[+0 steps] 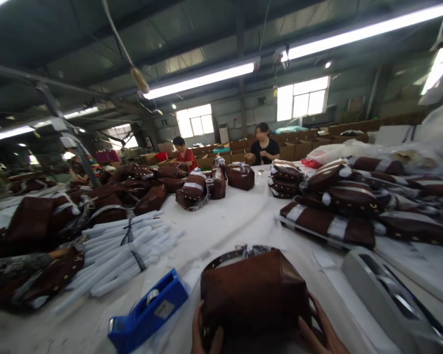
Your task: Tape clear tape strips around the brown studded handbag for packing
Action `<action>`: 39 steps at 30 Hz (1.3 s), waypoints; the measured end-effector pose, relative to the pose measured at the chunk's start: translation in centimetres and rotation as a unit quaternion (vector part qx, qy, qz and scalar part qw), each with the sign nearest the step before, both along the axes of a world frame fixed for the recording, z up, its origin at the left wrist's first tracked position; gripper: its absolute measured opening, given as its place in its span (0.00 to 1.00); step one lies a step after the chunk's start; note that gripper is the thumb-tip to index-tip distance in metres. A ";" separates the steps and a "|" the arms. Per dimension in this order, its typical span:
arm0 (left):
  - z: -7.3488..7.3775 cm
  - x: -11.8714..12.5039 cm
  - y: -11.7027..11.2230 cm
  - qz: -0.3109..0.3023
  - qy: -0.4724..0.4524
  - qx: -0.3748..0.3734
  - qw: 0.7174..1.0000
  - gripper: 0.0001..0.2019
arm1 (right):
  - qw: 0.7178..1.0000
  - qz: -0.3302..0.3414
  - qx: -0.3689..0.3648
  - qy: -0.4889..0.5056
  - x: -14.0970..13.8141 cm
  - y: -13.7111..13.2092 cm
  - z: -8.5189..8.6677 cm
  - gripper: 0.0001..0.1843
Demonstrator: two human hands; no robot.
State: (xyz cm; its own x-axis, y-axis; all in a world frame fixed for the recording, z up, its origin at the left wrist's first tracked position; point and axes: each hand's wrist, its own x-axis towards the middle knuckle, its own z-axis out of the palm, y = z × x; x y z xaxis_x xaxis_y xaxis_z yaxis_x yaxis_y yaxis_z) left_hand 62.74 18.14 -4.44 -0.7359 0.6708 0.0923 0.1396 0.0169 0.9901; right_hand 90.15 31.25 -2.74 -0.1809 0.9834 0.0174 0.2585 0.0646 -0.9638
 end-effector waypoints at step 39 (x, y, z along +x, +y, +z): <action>6.8 -0.3 3.0 -0.115 0.797 0.060 0.589 0.25 | 0.650 0.342 0.601 -0.316 -1.8 6.5 7.1 0.30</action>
